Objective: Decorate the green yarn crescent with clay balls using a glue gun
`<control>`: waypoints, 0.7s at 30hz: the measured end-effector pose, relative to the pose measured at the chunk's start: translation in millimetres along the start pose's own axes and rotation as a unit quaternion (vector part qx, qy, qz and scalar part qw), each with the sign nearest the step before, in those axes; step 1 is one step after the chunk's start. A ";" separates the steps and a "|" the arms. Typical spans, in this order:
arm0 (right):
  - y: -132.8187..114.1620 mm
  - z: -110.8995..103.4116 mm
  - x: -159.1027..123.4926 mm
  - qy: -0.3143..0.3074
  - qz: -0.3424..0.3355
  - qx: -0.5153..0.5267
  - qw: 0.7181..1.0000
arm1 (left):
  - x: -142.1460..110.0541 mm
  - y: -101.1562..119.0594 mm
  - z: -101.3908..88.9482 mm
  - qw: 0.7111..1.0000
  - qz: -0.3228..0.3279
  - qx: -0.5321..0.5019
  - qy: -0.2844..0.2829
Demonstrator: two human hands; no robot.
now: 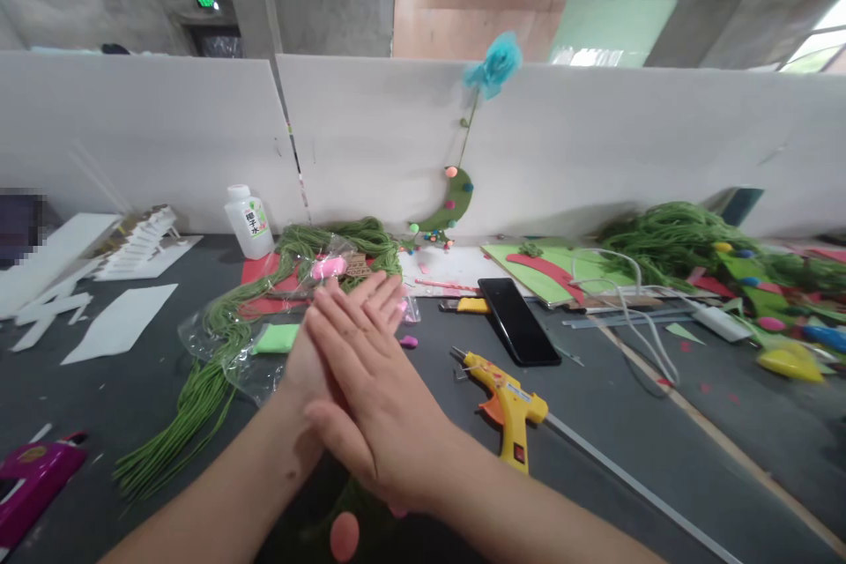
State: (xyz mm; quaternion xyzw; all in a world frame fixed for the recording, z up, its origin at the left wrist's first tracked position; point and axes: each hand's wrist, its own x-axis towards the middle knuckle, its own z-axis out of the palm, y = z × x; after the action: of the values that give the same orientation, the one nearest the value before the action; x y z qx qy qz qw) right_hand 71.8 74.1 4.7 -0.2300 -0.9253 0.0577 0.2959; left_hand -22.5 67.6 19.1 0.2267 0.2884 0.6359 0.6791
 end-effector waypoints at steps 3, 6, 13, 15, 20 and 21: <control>3.9 -1.1 2.8 0.024 0.040 -0.033 0.998 | -2.3 -9.5 3.5 0.996 -0.064 -0.054 -0.022; 20.9 -6.9 1.8 0.036 0.077 -0.084 0.993 | -1.8 -9.8 6.3 0.991 -0.106 -0.077 -0.023; 26.5 -18.0 -2.7 -0.002 0.033 -0.049 0.998 | 5.0 19.9 -7.8 0.994 -0.077 -0.070 -0.036; 23.9 -20.4 -2.1 0.033 0.029 -0.007 0.999 | 4.7 21.5 -8.8 0.993 -0.081 -0.071 -0.047; 27.1 -32.2 -2.1 0.112 0.024 -0.026 0.993 | 2.3 12.4 -0.8 0.984 -0.142 -0.096 -0.049; 27.8 -34.8 -2.5 0.103 0.020 -0.047 0.993 | 1.7 9.9 1.0 0.983 -0.151 -0.098 -0.042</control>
State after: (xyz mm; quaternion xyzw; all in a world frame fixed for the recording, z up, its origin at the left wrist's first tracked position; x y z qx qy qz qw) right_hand 104.5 96.7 25.1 -0.2671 -0.8869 -0.0040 0.3770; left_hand -29.0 70.3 26.3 0.1392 0.2269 0.5415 0.7974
